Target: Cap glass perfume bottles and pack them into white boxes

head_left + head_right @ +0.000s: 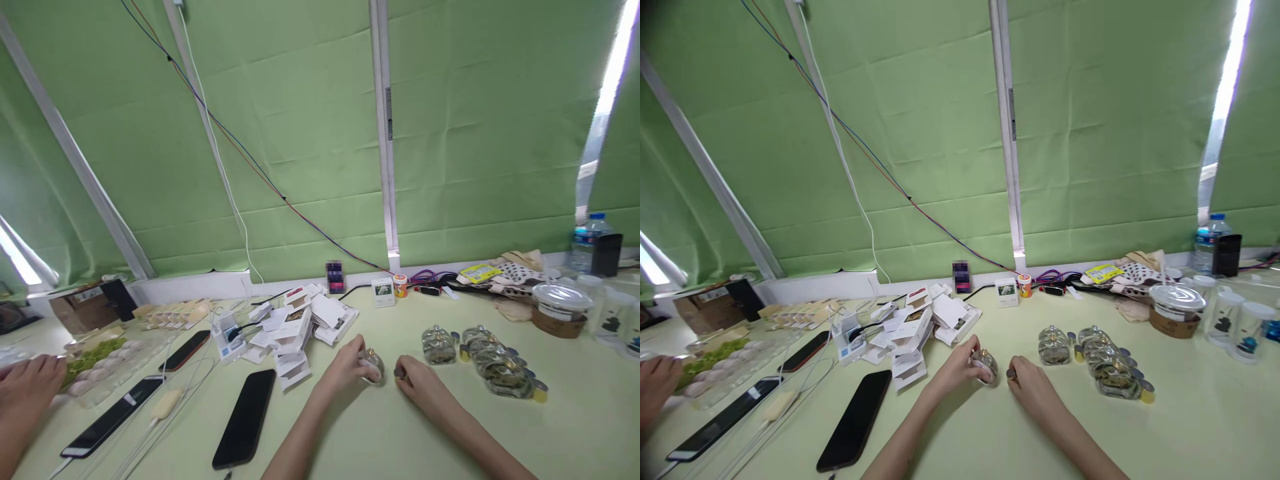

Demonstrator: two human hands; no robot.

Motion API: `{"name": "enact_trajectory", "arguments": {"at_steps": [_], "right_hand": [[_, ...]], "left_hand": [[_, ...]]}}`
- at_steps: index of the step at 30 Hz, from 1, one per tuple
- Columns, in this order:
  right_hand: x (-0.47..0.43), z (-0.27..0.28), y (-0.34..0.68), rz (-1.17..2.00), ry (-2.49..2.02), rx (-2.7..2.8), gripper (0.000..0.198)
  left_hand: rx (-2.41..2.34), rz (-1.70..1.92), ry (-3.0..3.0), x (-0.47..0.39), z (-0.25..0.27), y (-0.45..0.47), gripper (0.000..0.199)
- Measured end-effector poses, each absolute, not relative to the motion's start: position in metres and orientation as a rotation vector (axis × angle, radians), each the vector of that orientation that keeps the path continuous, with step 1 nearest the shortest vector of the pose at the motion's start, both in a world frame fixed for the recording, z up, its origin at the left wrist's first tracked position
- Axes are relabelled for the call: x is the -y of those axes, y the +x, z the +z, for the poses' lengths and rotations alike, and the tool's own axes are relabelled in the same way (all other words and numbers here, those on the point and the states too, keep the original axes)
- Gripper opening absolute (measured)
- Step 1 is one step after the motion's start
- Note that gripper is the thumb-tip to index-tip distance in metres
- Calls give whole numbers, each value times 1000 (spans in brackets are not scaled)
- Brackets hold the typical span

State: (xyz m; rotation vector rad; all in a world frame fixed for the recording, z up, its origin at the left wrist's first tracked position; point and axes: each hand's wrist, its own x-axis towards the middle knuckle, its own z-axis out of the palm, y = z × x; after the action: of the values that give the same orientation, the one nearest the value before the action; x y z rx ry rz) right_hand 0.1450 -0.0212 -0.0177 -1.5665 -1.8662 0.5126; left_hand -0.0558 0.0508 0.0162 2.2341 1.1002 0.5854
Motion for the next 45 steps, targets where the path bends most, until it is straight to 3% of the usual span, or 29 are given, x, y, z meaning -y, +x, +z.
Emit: {"name": "enact_trajectory", "arguments": {"at_steps": [8,15,18,24,29,32,37,41,45], "right_hand": [[66,-54,186,270,-1775,1776,24],[74,-41,226,-659,-1955,1890,28],[68,-21,228,-870,-2021,1952,31],[54,-9,232,-932,-2033,2005,31],[47,-7,240,-936,-2044,1999,30],[43,-8,240,-948,-2059,1981,33],[43,-2,234,-992,-2062,1913,33],[50,5,219,-1007,-1898,1884,38],[47,5,196,-878,-1731,1926,34]], "left_hand": [[-1034,523,2242,-25,0,-23,23],[-883,554,2359,-8,-18,45,25],[-824,588,2432,-11,-17,70,32],[-872,599,2541,-13,-16,85,33],[-912,902,2385,-33,-9,74,61],[-1106,1171,2140,-78,3,69,43],[-1322,1248,1939,-176,20,74,70],[-1331,1200,1942,-214,24,78,39],[-1335,1162,2007,-207,19,65,30]]}}
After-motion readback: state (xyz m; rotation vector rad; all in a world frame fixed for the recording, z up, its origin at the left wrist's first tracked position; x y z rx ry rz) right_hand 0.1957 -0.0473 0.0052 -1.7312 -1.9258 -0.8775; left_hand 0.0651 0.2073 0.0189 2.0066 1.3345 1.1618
